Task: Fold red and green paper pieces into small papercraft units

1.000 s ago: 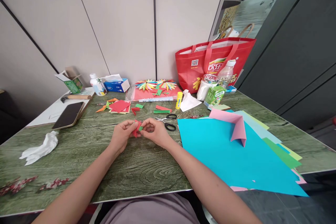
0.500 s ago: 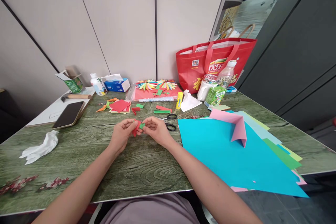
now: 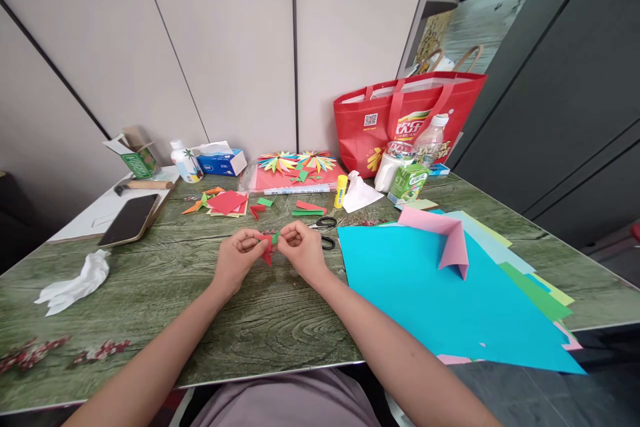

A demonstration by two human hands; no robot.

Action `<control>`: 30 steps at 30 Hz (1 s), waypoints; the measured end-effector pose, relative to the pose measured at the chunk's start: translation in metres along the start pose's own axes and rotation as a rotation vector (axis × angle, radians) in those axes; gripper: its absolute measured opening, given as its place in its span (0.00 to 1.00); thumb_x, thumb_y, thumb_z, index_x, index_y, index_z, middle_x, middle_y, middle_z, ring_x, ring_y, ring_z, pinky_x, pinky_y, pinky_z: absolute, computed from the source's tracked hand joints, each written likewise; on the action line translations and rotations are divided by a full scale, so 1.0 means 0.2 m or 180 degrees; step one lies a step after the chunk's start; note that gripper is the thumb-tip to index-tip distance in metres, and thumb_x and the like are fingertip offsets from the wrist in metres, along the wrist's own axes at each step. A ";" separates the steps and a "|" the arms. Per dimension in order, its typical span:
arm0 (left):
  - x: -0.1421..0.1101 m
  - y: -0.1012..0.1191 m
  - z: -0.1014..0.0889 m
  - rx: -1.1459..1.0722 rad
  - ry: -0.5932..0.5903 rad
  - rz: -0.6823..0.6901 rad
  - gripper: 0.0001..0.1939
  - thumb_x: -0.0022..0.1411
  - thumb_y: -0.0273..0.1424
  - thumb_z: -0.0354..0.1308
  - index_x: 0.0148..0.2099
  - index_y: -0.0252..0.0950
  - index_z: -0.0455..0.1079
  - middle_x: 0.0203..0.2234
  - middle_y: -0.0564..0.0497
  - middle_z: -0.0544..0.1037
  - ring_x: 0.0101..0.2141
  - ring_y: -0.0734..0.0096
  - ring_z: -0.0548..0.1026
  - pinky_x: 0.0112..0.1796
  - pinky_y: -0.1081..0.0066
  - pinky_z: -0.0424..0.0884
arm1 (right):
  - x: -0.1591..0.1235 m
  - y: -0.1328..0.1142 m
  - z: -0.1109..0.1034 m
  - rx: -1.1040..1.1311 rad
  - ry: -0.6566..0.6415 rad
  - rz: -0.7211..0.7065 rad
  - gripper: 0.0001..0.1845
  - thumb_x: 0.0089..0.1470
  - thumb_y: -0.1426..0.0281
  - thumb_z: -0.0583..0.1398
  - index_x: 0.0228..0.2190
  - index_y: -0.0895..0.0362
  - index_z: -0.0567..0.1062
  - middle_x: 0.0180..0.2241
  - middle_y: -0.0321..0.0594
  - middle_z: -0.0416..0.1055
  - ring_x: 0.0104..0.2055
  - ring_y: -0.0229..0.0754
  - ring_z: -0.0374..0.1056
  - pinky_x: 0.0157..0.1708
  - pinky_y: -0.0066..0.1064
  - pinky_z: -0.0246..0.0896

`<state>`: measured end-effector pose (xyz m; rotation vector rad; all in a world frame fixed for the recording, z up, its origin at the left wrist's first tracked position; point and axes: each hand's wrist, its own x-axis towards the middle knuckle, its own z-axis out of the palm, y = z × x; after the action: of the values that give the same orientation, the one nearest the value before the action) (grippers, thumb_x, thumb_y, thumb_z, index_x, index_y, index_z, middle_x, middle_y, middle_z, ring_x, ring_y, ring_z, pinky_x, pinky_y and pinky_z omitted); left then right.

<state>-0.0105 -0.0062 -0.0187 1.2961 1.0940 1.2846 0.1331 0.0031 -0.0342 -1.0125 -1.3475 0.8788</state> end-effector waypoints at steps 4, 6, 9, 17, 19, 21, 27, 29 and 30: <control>0.00 0.00 0.00 -0.0150 0.0095 -0.0055 0.11 0.45 0.32 0.63 0.30 0.34 0.66 0.20 0.52 0.78 0.22 0.71 0.75 0.27 0.72 0.70 | -0.01 -0.02 0.00 -0.0084 -0.0170 -0.0386 0.03 0.44 0.68 0.61 0.24 0.55 0.73 0.25 0.38 0.67 0.27 0.39 0.66 0.27 0.31 0.64; 0.00 0.01 0.01 -0.0286 0.0172 -0.0075 0.11 0.45 0.32 0.63 0.30 0.34 0.66 0.19 0.53 0.77 0.21 0.71 0.75 0.27 0.72 0.70 | 0.00 -0.02 0.00 0.0129 -0.0244 -0.0368 0.04 0.43 0.67 0.62 0.25 0.54 0.75 0.27 0.39 0.68 0.30 0.40 0.66 0.29 0.33 0.66; 0.00 0.03 0.01 -0.0422 0.0235 -0.0095 0.11 0.44 0.32 0.63 0.31 0.34 0.66 0.18 0.54 0.76 0.20 0.71 0.74 0.26 0.71 0.70 | 0.02 -0.02 0.00 0.0659 -0.0449 0.0059 0.07 0.41 0.65 0.63 0.25 0.55 0.75 0.27 0.38 0.71 0.28 0.40 0.67 0.31 0.34 0.66; 0.00 0.02 0.01 -0.0344 0.0114 -0.0144 0.12 0.44 0.32 0.64 0.31 0.33 0.67 0.20 0.51 0.77 0.21 0.70 0.75 0.25 0.72 0.71 | 0.03 -0.01 -0.02 0.1061 -0.0449 0.0838 0.17 0.30 0.68 0.68 0.27 0.58 0.75 0.23 0.36 0.73 0.24 0.36 0.68 0.28 0.30 0.66; 0.00 0.01 0.00 -0.0278 0.0034 -0.0099 0.11 0.45 0.32 0.63 0.31 0.33 0.67 0.21 0.51 0.77 0.22 0.70 0.75 0.25 0.73 0.71 | 0.03 -0.01 -0.02 0.1008 -0.0428 0.0808 0.15 0.30 0.68 0.68 0.26 0.59 0.75 0.22 0.36 0.73 0.24 0.36 0.68 0.28 0.29 0.66; 0.00 0.01 0.00 -0.0217 -0.0012 -0.0083 0.11 0.46 0.33 0.62 0.31 0.33 0.66 0.20 0.51 0.77 0.22 0.70 0.75 0.25 0.73 0.71 | 0.03 -0.02 -0.01 0.0969 -0.0423 0.0810 0.14 0.30 0.68 0.68 0.24 0.59 0.75 0.21 0.36 0.72 0.23 0.36 0.68 0.27 0.28 0.66; 0.00 0.04 0.00 -0.0276 -0.0013 -0.0209 0.11 0.45 0.32 0.63 0.31 0.33 0.66 0.19 0.52 0.77 0.20 0.71 0.74 0.24 0.73 0.71 | 0.03 0.00 -0.02 0.0981 -0.0563 0.0675 0.12 0.33 0.68 0.67 0.25 0.59 0.75 0.22 0.35 0.72 0.24 0.35 0.67 0.27 0.27 0.64; 0.00 0.05 0.00 -0.0327 0.0003 -0.0276 0.11 0.45 0.31 0.62 0.31 0.32 0.67 0.17 0.52 0.76 0.19 0.72 0.74 0.22 0.75 0.70 | 0.04 0.01 -0.02 0.1040 -0.0716 0.0659 0.12 0.34 0.69 0.67 0.27 0.58 0.76 0.25 0.35 0.73 0.25 0.34 0.67 0.28 0.27 0.64; 0.01 0.05 0.00 -0.0364 0.0014 -0.0323 0.11 0.45 0.31 0.63 0.30 0.32 0.67 0.16 0.53 0.76 0.18 0.72 0.73 0.22 0.75 0.69 | 0.04 0.01 -0.02 0.1055 -0.0796 0.0666 0.13 0.35 0.69 0.67 0.28 0.58 0.76 0.26 0.35 0.73 0.26 0.34 0.67 0.28 0.26 0.63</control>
<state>-0.0106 -0.0065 -0.0081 1.1392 1.0603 1.2563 0.1384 0.0103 -0.0328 -0.8117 -1.2592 1.3742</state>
